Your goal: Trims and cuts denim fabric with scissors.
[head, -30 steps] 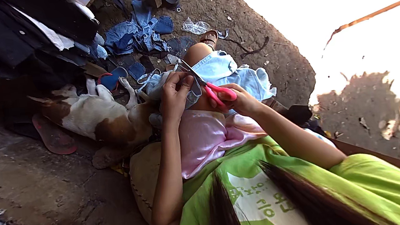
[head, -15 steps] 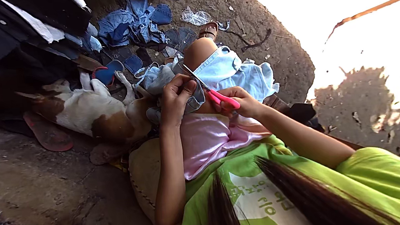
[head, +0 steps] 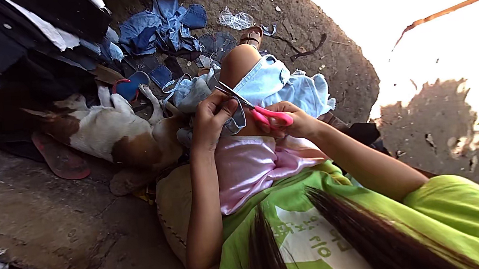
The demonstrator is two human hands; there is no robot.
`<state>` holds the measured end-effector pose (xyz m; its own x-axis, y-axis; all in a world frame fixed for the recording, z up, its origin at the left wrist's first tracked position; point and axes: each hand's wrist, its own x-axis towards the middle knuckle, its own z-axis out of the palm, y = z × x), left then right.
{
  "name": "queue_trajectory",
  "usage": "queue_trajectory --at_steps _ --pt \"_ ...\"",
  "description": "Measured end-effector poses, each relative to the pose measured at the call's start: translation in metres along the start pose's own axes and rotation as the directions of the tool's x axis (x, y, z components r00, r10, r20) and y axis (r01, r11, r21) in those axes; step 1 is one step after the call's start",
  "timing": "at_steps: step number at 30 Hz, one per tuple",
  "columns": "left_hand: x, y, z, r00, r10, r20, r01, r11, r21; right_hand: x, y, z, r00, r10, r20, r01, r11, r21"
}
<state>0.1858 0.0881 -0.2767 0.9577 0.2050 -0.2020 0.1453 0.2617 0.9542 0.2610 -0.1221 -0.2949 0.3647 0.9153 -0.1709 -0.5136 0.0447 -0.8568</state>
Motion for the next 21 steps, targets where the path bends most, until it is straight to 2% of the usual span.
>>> queue_trajectory --at_steps 4,6,12,17,21 --pt "-0.001 -0.002 0.001 0.998 0.037 0.045 -0.041 0.995 0.092 0.003 -0.014 0.005 0.993 0.114 -0.041 -0.117 0.989 -0.088" --pt "-0.003 -0.001 0.002 0.998 0.042 0.043 -0.046 0.993 0.107 0.004 -0.013 0.005 0.993 0.107 -0.054 -0.111 0.99 -0.084" --pt "-0.005 -0.003 0.002 0.999 0.028 0.017 -0.029 0.999 0.042 -0.002 0.006 0.005 0.997 -0.03 -0.069 0.028 0.999 -0.028" --pt "-0.005 -0.006 -0.001 0.999 0.044 0.026 -0.045 0.999 0.014 -0.004 0.001 0.002 0.999 0.042 -0.007 -0.042 0.998 -0.048" --pt "-0.016 -0.011 0.002 0.997 0.033 -0.063 -0.035 0.999 -0.031 -0.006 -0.008 -0.007 0.994 0.1 0.037 -0.097 0.992 -0.081"
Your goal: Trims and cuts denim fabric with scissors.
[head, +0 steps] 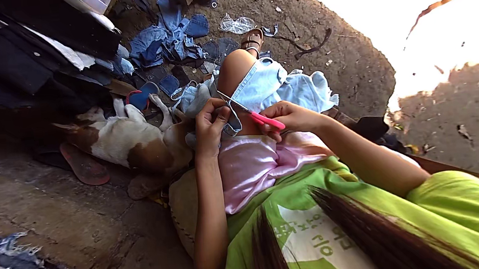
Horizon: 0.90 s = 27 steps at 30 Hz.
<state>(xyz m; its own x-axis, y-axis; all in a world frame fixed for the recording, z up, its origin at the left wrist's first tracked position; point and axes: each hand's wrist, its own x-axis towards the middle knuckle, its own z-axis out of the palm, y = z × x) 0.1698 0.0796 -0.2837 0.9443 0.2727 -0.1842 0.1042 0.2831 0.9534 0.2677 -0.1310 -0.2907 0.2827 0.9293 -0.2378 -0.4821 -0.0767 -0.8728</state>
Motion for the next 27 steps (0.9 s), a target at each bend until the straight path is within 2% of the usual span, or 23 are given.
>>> queue_trajectory --at_steps 6,11,15,16,17,19,21,22,24,26,27 --pt "-0.011 -0.001 0.009 0.992 0.04 -0.123 -0.036 0.999 0.038 -0.017 -0.006 0.002 0.995 0.089 0.048 -0.084 0.991 -0.108" --pt "-0.024 -0.01 0.001 0.981 0.079 -0.175 -0.053 0.988 0.147 -0.045 0.01 -0.004 0.994 0.011 0.109 -0.003 0.998 -0.07" --pt "-0.04 -0.018 0.0 0.946 0.033 -0.323 -0.015 0.998 0.059 -0.065 0.002 -0.009 0.963 -0.077 0.258 0.094 0.994 -0.054" --pt "-0.045 -0.02 -0.002 0.935 0.018 -0.354 -0.009 1.0 0.026 -0.07 -0.001 -0.012 0.965 -0.113 0.239 0.132 0.989 -0.066" --pt "-0.051 -0.023 -0.004 0.921 0.003 -0.389 -0.005 1.0 -0.004 -0.074 -0.003 -0.015 0.977 -0.141 0.162 0.156 0.984 -0.082" --pt "-0.063 -0.026 -0.006 0.874 -0.022 -0.486 -0.02 0.997 -0.08 -0.075 -0.012 -0.017 0.977 -0.175 -0.124 0.158 0.978 -0.136" --pt "-0.074 -0.027 -0.011 0.809 -0.042 -0.586 -0.068 0.984 -0.164 -0.067 -0.025 -0.015 0.879 -0.174 -0.443 0.07 0.968 -0.242" --pt "-0.079 -0.025 -0.016 0.778 -0.058 -0.626 -0.095 0.974 -0.207 -0.062 -0.028 -0.015 0.817 -0.166 -0.552 0.012 0.962 -0.271" --pt "-0.09 -0.02 -0.032 0.738 -0.047 -0.673 -0.176 0.95 -0.258 -0.058 -0.026 -0.018 0.739 -0.145 -0.658 -0.063 0.958 -0.281" --pt "-0.106 -0.011 -0.055 0.706 0.034 -0.707 -0.295 0.922 -0.251 -0.059 -0.02 -0.021 0.723 -0.127 -0.679 -0.074 0.963 -0.259" --pt "-0.117 -0.001 -0.064 0.669 0.078 -0.739 -0.345 0.913 -0.216 -0.061 -0.016 -0.021 0.726 -0.117 -0.677 -0.075 0.966 -0.247"
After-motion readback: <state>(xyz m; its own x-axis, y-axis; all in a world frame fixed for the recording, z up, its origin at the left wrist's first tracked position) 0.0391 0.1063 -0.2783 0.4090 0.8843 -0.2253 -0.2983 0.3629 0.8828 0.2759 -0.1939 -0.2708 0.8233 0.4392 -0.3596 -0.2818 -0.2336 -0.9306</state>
